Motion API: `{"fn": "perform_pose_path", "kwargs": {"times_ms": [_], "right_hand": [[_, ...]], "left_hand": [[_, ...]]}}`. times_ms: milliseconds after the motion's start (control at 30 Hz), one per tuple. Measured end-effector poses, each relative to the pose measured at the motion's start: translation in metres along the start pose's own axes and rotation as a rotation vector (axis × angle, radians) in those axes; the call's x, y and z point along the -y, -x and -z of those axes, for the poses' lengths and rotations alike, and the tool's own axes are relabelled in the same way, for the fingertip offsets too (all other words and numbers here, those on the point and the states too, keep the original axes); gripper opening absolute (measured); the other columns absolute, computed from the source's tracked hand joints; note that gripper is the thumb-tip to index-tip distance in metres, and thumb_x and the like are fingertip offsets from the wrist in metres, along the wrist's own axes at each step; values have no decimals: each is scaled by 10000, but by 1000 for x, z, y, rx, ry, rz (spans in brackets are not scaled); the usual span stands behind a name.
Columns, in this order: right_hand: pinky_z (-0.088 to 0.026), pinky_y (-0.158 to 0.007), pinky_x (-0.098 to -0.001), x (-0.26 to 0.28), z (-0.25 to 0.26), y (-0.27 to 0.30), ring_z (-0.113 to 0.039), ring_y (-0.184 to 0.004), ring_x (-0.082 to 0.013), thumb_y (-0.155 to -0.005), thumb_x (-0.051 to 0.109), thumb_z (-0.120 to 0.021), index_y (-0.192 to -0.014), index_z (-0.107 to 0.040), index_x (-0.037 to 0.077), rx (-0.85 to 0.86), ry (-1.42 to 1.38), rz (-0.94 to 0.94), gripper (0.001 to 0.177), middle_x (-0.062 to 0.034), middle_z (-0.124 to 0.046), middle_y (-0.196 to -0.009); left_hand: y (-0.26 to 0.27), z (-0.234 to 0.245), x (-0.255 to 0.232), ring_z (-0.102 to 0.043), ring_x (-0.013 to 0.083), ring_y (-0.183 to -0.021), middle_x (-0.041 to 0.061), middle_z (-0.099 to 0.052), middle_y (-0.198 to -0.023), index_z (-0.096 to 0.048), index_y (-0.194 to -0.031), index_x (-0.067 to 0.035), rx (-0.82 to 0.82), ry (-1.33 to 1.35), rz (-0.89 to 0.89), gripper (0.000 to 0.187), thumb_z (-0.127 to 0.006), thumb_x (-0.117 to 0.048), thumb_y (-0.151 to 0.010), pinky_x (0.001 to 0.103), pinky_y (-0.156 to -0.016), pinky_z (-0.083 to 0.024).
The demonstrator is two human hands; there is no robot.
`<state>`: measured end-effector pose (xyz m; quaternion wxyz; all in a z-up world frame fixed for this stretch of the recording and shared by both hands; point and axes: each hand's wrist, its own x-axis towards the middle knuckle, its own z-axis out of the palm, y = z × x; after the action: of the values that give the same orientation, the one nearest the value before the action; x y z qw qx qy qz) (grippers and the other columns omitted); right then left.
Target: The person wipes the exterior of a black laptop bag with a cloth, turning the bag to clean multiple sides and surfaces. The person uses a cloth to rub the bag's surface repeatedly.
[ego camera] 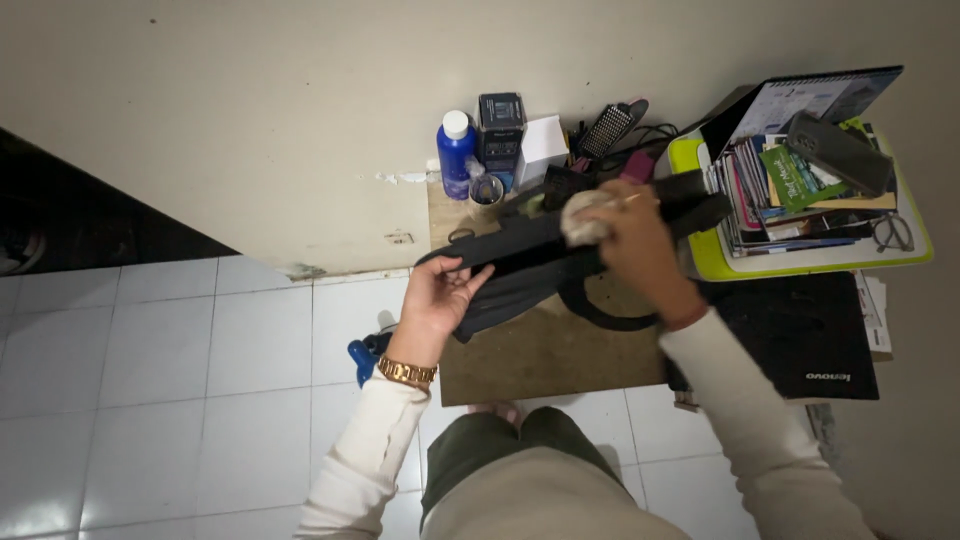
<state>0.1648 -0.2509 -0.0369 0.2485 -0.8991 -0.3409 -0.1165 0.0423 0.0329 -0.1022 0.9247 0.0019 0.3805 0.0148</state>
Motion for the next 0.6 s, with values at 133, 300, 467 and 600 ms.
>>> {"fn": "perform_pose_path", "kwargs": {"times_ms": [133,300,467,600], "right_hand": [[-381,-1106,-447,-56,13,-6,-500,-1215,-368,-704,-16,-656,-1089,-754,264,-48,113,-57,486,-131,-560,-1311],[-394,-1060,-453,-63,33,-15,-573,-1130,-393,-795,1,-715,-1081,-758,244,-16,108,-229,378,-145,-555,-1264],[-490,-1001,-543,-14,43,-25,-650,-1115,-498,-746,83,-761,-1217,-723,249,40,-91,-261,501,-218,-621,-1250],[-490,-1010,-572,-17,33,-8,-619,-1158,-497,-787,39,-730,-1281,-692,175,-1,-221,-274,513,-219,-595,-1277]], "left_hand": [[-1,-2,-15,-627,269,-710,55,-464,-714,-506,-947,10,-11,17,34,257,-607,175,-778,733,-1052,-408],[13,-22,-32,-637,298,-640,98,-470,-684,-500,-930,52,-24,-48,16,230,-604,183,-773,710,-1028,-456],[18,-23,-65,-644,313,-710,108,-500,-722,-508,-926,34,-19,-23,-78,233,-600,137,-738,701,-1051,-465],[4,-16,-32,-653,279,-702,107,-524,-785,-561,-902,25,46,-73,-126,207,-612,133,-732,542,-933,-624]]}}
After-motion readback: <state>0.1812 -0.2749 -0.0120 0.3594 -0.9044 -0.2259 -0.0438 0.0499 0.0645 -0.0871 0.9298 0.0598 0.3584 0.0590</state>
